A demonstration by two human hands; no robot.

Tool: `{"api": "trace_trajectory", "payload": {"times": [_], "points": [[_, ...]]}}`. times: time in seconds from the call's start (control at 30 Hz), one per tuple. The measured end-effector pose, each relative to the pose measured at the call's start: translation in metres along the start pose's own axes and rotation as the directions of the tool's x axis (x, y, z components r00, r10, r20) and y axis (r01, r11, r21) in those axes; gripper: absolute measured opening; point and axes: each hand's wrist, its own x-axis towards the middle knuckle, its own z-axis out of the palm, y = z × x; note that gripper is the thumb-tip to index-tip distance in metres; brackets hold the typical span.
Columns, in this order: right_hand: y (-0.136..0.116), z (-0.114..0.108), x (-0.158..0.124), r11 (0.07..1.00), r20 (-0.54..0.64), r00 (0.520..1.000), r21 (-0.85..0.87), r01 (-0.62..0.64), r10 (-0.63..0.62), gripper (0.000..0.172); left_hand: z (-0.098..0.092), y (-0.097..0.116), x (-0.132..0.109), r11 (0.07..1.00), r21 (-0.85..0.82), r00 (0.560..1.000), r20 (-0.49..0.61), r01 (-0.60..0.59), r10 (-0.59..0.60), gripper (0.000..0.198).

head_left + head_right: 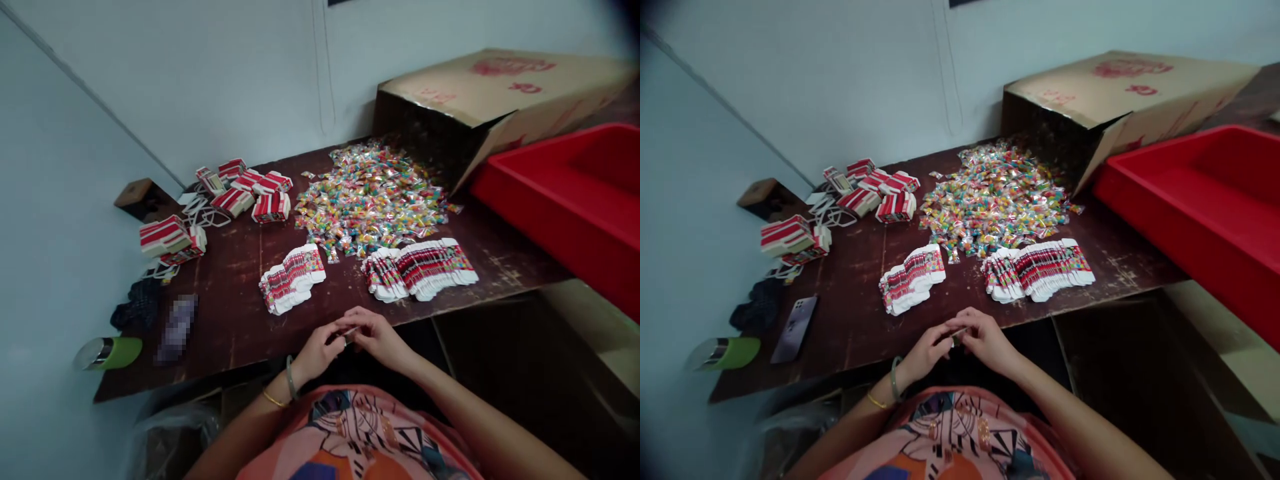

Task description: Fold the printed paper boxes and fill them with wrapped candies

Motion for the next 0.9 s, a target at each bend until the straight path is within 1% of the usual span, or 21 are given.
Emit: {"api": "trace_trajectory", "payload": {"times": [0.07,0.1,0.17,0.23,0.3,0.37,0.43,0.5,0.53,0.57,0.6,0.67,0.7,0.73,0.77,0.8,0.83,0.87,0.9], "points": [[-0.006,-0.002,-0.001,0.976,0.038,0.99,-0.163,0.142,-0.137,0.025,0.0,-0.002,0.004,0.998,-0.051,0.998,-0.033,0.046,-0.048,0.032],[-0.007,-0.004,-0.001,0.966,0.039,0.986,-0.194,0.168,-0.164,0.025,0.001,-0.003,0.006,0.994,-0.09,0.997,-0.036,0.063,-0.066,0.034],[-0.008,-0.007,0.002,0.974,-0.014,0.99,-0.18,0.135,-0.14,0.025,0.001,-0.005,0.009,0.984,-0.166,0.997,-0.006,0.071,-0.073,0.038],[-0.006,-0.011,0.005,0.991,-0.077,0.994,-0.121,0.064,-0.073,0.025,0.0,-0.007,0.009,0.967,-0.241,0.996,0.052,0.078,-0.068,0.042],[-0.005,-0.012,0.007,0.995,-0.082,0.996,-0.089,0.032,-0.04,0.026,-0.003,-0.008,0.006,0.946,-0.306,0.992,0.098,0.111,-0.085,0.043],[-0.002,-0.009,0.006,0.989,-0.07,0.994,-0.133,0.071,-0.081,0.025,-0.005,-0.01,0.003,0.923,-0.354,0.987,0.105,0.151,-0.121,0.045],[0.001,-0.002,0.004,0.966,-0.074,0.985,-0.219,0.135,-0.154,0.025,-0.005,-0.012,0.002,0.904,-0.389,0.984,0.101,0.177,-0.149,0.046],[0.005,0.003,0.0,0.939,-0.094,0.974,-0.296,0.172,-0.208,0.027,0.001,-0.015,0.002,0.888,-0.418,0.981,0.103,0.191,-0.163,0.047],[0.006,0.002,-0.003,0.93,-0.107,0.969,-0.323,0.177,-0.222,0.027,0.005,-0.015,0.003,0.878,-0.434,0.979,0.117,0.202,-0.167,0.047],[0.005,-0.003,-0.008,0.922,-0.111,0.967,-0.346,0.177,-0.227,0.026,0.009,-0.015,0.004,0.864,-0.455,0.976,0.14,0.214,-0.168,0.048],[0.003,-0.012,-0.014,0.914,-0.114,0.967,-0.368,0.171,-0.227,0.025,0.013,-0.014,0.005,0.849,-0.477,0.971,0.174,0.228,-0.163,0.049],[-0.009,-0.044,-0.033,0.893,-0.132,0.969,-0.431,0.131,-0.206,0.024,0.014,-0.01,0.007,0.846,-0.482,0.964,0.229,0.23,-0.131,0.05],[-0.016,-0.064,-0.043,0.874,-0.145,0.971,-0.476,0.099,-0.188,0.023,0.011,-0.007,0.008,0.866,-0.455,0.968,0.224,0.207,-0.113,0.049],[-0.024,-0.084,-0.053,0.841,-0.165,0.973,-0.538,0.049,-0.162,0.024,0.006,-0.005,0.009,0.894,-0.412,0.976,0.192,0.174,-0.102,0.047],[-0.031,-0.102,-0.061,0.793,-0.151,0.982,-0.61,0.001,-0.117,0.023,-0.001,-0.003,0.011,0.919,-0.367,0.985,0.139,0.144,-0.099,0.044],[-0.037,-0.116,-0.064,0.733,-0.136,0.987,-0.68,-0.027,-0.09,0.021,-0.01,-0.002,0.012,0.934,-0.335,0.992,0.075,0.122,-0.102,0.041],[-0.04,-0.123,-0.062,0.677,-0.117,0.99,-0.735,-0.031,-0.082,0.02,-0.019,-0.001,0.013,0.939,-0.327,0.994,0.011,0.109,-0.112,0.039],[-0.041,-0.123,-0.053,0.638,-0.084,0.993,-0.77,-0.012,-0.084,0.021,-0.027,-0.002,0.014,0.936,-0.337,0.992,-0.039,0.104,-0.124,0.037],[-0.039,-0.117,-0.037,0.614,-0.044,0.994,-0.789,0.029,-0.105,0.022,-0.033,-0.003,0.016,0.929,-0.356,0.988,-0.074,0.098,-0.133,0.036]]}}
